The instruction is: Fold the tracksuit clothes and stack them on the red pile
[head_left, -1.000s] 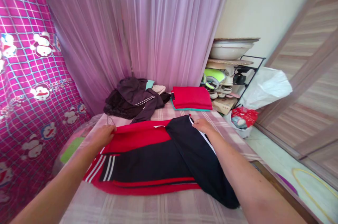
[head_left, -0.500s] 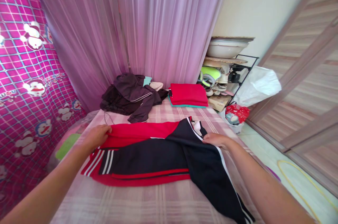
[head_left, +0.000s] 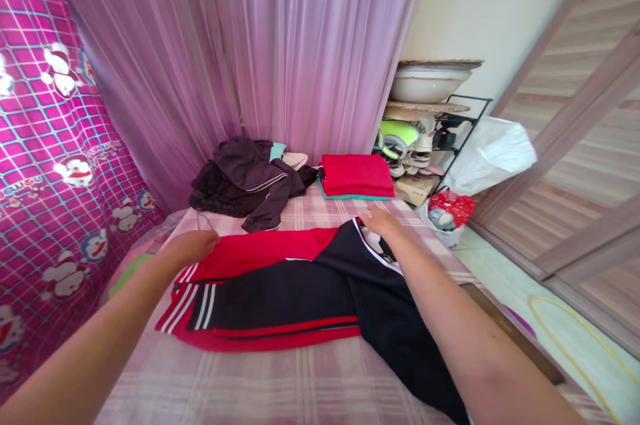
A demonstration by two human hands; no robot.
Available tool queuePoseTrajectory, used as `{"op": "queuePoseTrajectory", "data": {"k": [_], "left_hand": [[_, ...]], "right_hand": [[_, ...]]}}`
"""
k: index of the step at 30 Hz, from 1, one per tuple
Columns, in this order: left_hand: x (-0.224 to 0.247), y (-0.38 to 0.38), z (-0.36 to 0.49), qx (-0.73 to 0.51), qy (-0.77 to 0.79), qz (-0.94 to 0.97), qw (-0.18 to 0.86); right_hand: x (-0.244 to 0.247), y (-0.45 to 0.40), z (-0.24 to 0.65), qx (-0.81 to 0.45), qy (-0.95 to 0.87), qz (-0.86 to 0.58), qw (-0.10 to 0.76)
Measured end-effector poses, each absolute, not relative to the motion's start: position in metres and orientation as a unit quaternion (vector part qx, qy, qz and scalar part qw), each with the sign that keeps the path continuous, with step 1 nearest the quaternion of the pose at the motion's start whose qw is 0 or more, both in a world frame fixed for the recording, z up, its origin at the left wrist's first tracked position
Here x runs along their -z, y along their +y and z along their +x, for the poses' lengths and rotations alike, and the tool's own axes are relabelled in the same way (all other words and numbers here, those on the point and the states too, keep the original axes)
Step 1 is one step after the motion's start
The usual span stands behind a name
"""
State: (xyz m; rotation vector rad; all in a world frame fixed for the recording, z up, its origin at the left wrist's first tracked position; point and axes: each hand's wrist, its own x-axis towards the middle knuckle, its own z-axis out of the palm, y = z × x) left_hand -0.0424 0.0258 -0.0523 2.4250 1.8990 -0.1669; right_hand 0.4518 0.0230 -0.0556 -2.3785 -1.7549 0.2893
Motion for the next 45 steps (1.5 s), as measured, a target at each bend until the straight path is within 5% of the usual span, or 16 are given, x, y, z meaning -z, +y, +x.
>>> {"op": "queuePoseTrajectory", "data": {"k": [15,24,31,35,39,45], "left_hand": [[0.091,0.034,-0.01,0.059,0.639,0.767,-0.002],[0.087,0.029,-0.003,0.072,0.658,0.749,-0.014],[0.098,0.019,0.006,-0.032,0.595,0.8,-0.067],[0.119,0.008,0.028,-0.021,0.55,0.835,-0.022],[0.133,-0.003,0.038,-0.015,0.545,0.838,-0.003],[0.126,-0.009,0.015,-0.04,0.551,0.833,-0.019]], "right_hand": [[0.092,0.042,0.463,-0.174,-0.608,-0.767,0.11],[0.112,0.02,0.472,-0.044,-0.581,-0.796,0.165],[0.088,0.017,0.422,0.034,-0.684,-0.697,0.21],[0.105,0.009,0.38,-0.044,-0.819,-0.556,0.136],[0.132,0.01,0.393,-0.092,-0.779,-0.62,0.013],[0.146,0.02,0.426,-0.057,-0.784,-0.619,0.005]]}}
